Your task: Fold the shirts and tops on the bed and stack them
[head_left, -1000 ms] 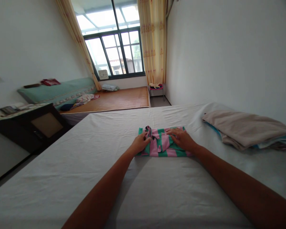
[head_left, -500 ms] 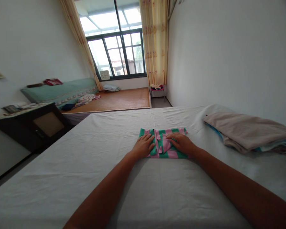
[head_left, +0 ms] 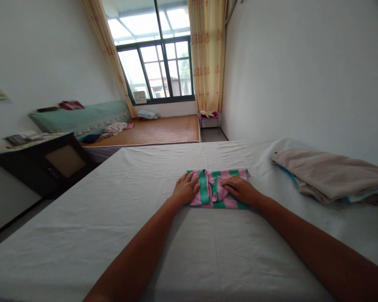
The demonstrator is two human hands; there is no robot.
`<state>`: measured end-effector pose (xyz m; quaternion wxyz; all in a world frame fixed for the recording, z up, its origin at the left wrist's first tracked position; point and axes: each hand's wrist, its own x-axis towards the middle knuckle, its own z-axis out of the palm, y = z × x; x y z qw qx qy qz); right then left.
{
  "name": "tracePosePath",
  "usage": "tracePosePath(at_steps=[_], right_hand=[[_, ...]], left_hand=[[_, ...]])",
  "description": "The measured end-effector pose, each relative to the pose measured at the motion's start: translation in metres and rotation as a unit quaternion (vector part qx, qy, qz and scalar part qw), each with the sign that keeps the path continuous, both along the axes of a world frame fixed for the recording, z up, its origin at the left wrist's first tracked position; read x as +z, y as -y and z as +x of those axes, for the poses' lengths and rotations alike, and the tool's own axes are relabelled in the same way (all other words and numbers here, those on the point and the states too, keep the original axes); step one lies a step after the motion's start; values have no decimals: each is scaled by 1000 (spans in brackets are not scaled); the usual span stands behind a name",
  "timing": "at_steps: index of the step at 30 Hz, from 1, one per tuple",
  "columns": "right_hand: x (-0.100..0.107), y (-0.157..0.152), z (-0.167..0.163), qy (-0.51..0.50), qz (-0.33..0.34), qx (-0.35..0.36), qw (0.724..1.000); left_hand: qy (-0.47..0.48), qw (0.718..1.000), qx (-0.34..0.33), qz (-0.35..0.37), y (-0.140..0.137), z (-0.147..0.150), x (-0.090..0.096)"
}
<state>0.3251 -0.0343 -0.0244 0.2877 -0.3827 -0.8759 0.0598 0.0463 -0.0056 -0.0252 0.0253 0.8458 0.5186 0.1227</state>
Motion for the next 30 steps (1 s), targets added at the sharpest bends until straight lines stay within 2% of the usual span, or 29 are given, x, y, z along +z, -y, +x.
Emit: tracePosePath(at_steps=[2,5,8,10,14,18,21,24,27,28,30], right_hand=[[0,2,-1,-5,4,-10,1000],[4,6,-8,-23,30,-35,999],[13,10,-29,-33,62,-48,996],[19,10,-48,-15,63,-25,998],[19,-10,-81,55,25,50,997],[4,-43,-86,114,-15,50,992],[-3,-57,-80,110,-27,13,994],[-3,-53,-75,97,-17,-8,995],[0,-40,-68,82,1,-14,997],[1,-35,-66,73,4,-15,997],[1,-27,-61,52,-1,-15,999]], left_hand=[[6,999,-17,30,9,2,0],[12,994,-99,49,25,4,-1],[27,981,-185,49,34,5,0],[46,970,-232,54,37,5,3],[77,949,-305,27,42,4,10],[84,945,-316,-3,48,1,16],[79,961,-265,-2,45,-4,19],[81,990,-117,25,37,-15,19],[62,997,31,23,28,-25,16],[54,997,58,15,26,-26,15],[59,996,72,2,23,-25,12]])
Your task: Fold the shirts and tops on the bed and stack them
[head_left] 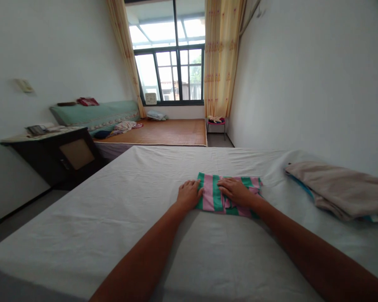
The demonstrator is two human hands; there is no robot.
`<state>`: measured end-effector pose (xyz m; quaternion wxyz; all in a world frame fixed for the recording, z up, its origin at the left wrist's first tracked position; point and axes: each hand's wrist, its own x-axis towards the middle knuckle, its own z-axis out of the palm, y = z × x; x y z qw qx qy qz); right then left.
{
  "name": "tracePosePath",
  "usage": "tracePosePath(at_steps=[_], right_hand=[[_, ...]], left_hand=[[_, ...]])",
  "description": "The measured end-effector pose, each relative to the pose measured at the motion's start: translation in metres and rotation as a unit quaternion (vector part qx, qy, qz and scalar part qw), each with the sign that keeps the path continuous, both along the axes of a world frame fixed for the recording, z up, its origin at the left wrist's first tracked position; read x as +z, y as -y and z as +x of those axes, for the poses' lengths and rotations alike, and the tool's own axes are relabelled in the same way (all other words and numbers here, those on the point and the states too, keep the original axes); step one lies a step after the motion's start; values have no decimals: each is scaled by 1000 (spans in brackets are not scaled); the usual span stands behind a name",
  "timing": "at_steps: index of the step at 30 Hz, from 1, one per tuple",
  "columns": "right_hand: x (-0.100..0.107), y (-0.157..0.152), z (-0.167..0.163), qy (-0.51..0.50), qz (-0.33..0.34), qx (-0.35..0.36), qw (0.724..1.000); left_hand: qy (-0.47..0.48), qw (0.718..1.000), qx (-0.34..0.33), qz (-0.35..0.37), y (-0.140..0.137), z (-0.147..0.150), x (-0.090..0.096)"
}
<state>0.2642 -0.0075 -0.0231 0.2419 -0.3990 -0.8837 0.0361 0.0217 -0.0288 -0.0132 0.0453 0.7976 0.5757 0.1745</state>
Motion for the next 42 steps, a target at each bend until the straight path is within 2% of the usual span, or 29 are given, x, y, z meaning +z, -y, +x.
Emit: tracePosePath(at_steps=[6,10,13,16,19,22,24,28,30,33,35,37,39,42], right_hand=[[5,5,16,-83,-6,-21,996],[13,-1,30,-160,14,-85,983],[15,-3,40,-192,0,-130,973],[15,-3,47,-222,-25,-148,963],[17,-2,50,-247,-38,-152,956],[21,2,43,-266,-31,-124,955],[22,9,32,-253,-27,-88,963],[15,28,4,-102,-30,36,994],[11,34,-5,-35,-25,89,995],[9,31,-5,-43,-32,108,993],[11,23,3,-93,-35,72,992],[14,15,14,-152,-33,-3,988],[18,9,25,-212,-41,-65,974],[22,1,39,-287,-54,-110,950]], left_hand=[[133,990,-53,-9,-6,16,-4],[185,981,-44,-40,-10,20,-7],[210,974,-65,-61,-14,21,-9],[256,961,-75,-70,-21,12,-4],[292,954,-40,-48,-29,-17,8],[272,962,22,-30,-34,-56,20],[239,969,38,-39,-35,-77,23],[171,983,54,-51,-33,-91,25],[158,985,51,-46,-31,-88,29],[138,989,40,-36,-27,-80,42],[98,994,36,-22,-24,-71,55],[46,999,21,0,-21,-56,67],[6,1000,-6,17,-17,-34,76],[-28,997,-69,22,-11,9,84]])
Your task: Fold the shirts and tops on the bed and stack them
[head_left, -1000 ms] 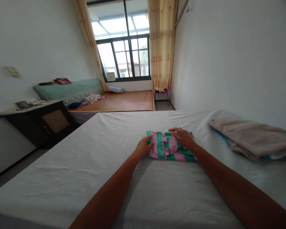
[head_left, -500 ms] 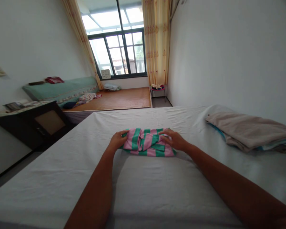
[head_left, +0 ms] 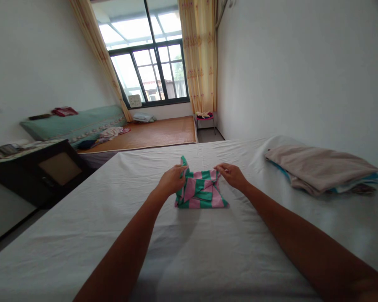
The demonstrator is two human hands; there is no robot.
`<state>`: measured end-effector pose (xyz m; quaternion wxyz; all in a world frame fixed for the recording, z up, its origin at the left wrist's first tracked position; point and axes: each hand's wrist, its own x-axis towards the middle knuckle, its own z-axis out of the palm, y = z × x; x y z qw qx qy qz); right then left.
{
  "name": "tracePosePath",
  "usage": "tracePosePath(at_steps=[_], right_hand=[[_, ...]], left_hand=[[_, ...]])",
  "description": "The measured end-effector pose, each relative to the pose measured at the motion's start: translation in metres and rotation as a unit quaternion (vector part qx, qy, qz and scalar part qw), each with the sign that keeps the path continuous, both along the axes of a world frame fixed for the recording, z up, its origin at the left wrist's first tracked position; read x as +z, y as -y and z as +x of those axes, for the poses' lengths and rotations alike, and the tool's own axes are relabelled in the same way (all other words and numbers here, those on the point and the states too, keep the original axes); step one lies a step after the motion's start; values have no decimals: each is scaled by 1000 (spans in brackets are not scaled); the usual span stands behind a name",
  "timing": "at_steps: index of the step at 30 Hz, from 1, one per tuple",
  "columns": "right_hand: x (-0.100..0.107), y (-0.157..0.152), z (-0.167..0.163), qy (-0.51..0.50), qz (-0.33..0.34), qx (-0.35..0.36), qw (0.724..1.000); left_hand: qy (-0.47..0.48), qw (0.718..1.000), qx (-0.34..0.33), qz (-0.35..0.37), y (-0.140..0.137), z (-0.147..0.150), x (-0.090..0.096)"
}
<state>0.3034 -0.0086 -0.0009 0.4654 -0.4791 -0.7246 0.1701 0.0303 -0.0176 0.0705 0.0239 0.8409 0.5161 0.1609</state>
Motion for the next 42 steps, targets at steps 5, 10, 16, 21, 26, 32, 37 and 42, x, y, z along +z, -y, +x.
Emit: tracePosePath(at_steps=[5,10,16,21,26,32,37,42], right_hand=[[-2,-8,14,-59,-17,-33,998],[-8,-11,15,-77,-42,-18,996],[-8,-8,12,-40,-31,-31,998],[0,5,-6,-15,11,-39,999],[-5,23,-42,144,73,103,981],[-44,3,-32,295,59,61,952],[-30,-2,-32,320,95,-44,942],[-8,6,-79,333,105,149,925]], left_hand=[[-70,995,-64,-26,12,69,-5],[-62,992,-100,-47,22,116,-36],[24,973,-216,-71,35,107,-51],[65,968,-243,-2,37,51,-50],[-17,960,-277,25,46,21,-77],[-24,948,-316,20,65,24,-85],[-16,944,-329,4,66,19,-81],[-27,931,-364,-8,67,16,-78]])
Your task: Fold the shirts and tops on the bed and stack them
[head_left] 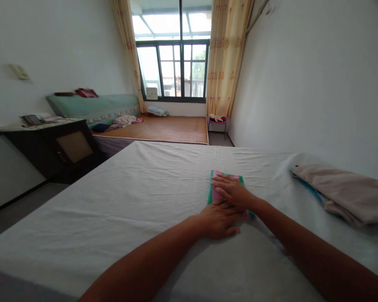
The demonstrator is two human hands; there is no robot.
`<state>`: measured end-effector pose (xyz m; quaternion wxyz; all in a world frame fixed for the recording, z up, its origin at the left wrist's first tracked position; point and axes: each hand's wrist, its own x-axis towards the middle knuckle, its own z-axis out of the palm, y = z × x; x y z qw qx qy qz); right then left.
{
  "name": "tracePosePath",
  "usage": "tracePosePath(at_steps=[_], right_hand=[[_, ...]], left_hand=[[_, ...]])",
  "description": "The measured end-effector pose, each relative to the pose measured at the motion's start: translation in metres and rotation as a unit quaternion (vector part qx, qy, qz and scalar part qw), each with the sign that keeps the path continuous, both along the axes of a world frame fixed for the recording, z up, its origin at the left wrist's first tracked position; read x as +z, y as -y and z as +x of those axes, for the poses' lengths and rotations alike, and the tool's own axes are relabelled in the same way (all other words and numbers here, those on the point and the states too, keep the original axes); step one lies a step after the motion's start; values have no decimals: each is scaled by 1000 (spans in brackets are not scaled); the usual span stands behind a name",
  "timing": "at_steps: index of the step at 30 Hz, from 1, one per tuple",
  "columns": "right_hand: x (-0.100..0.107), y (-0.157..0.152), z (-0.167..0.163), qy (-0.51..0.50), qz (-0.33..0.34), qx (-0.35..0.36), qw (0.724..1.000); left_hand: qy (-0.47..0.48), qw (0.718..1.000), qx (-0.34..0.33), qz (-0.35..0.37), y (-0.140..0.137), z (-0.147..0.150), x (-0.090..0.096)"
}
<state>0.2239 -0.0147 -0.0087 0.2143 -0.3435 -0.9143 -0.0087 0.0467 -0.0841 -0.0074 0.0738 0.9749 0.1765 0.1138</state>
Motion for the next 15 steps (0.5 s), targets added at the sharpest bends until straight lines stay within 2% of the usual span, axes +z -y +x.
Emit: tracePosePath(at_steps=[3,7,11,15], right_hand=[[-6,-14,-17,35,-72,37,996],[-16,-47,-19,40,-112,-11,993],[-20,-62,-17,34,-100,-41,994],[-25,-42,-8,42,-50,-63,996]], left_hand=[[-1,1000,-13,9,0,-1,0],[0,1000,-11,11,1,-2,-3],[22,1000,-11,-2,-1,-3,-4],[86,994,-31,-55,-9,-4,-3]])
